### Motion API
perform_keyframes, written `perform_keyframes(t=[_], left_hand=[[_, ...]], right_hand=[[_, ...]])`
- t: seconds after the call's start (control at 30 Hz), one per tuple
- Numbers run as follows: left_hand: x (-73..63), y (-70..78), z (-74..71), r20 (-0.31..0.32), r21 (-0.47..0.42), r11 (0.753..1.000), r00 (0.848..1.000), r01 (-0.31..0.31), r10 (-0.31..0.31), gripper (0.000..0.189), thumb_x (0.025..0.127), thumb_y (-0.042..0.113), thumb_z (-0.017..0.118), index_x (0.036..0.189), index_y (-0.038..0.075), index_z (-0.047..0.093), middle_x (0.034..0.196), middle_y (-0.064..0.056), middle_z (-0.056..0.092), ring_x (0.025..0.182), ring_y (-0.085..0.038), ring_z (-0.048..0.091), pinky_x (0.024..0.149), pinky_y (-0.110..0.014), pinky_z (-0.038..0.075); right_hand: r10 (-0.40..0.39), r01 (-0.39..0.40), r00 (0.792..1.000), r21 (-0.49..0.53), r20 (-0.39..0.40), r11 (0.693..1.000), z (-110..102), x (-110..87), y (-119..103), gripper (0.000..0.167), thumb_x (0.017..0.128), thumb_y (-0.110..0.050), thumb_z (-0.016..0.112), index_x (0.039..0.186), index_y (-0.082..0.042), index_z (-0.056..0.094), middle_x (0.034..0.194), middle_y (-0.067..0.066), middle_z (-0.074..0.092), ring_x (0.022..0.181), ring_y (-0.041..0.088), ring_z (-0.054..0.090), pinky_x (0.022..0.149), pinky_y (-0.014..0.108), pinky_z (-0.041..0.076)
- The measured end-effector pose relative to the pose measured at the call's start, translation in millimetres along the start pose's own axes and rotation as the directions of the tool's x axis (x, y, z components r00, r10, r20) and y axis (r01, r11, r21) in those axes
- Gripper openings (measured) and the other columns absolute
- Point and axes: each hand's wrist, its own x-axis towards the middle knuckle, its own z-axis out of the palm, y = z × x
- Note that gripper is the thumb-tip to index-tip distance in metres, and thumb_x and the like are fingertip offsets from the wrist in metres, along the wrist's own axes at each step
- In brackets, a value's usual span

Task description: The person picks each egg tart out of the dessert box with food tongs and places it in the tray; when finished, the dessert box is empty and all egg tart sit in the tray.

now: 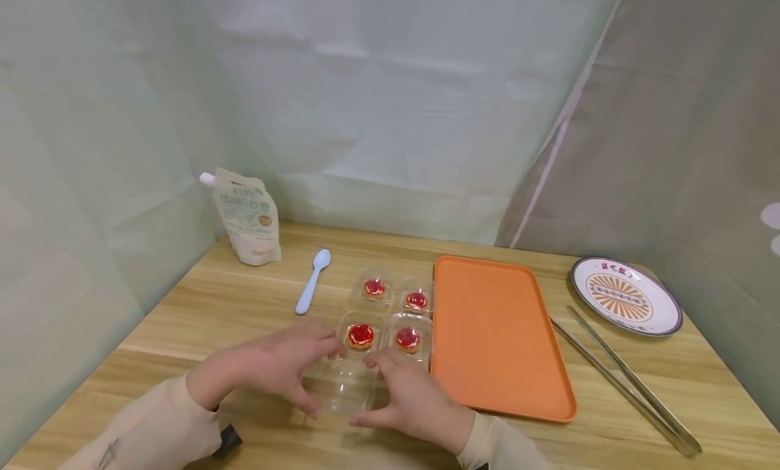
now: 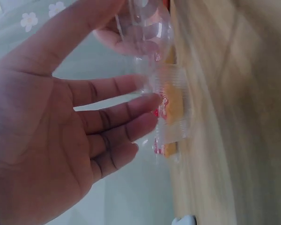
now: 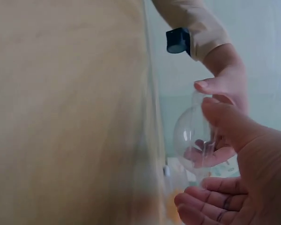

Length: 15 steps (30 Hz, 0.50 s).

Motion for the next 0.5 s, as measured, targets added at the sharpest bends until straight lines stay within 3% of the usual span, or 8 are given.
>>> perform_keyframes(t=[0.2,0.5], left_hand=[[-3.3,1.8,4.7,0.021,0.035,0.999,0.999,0.027,-0.028,0.068,0.062,0.053,0.084,0.117,0.02,0.059,0.109,0.011,0.057,0.099,-0.008,0.047,0.084,-0.031,0.046],[-4.5,-0.1,10.9,0.03,0.051,0.998,0.999,0.032,-0.034,0.074,0.062,0.052,0.084,0.122,0.02,0.057,0.117,0.009,0.057,0.107,-0.011,0.049,0.094,-0.037,0.046]], right_hand=[[-0.037,0.038,0.999,-0.094,0.008,0.995,9.5,1.3,0.0,0.074,0.073,-0.061,0.073,0.124,-0.009,0.057,0.119,0.0,0.063,0.105,0.01,0.06,0.091,0.027,0.052],[-0.048,0.042,0.999,-0.222,-0.019,0.974,17.1,-0.2,0.1,0.078,0.071,-0.067,0.071,0.124,-0.012,0.055,0.118,-0.001,0.062,0.109,0.012,0.059,0.089,0.026,0.053]])
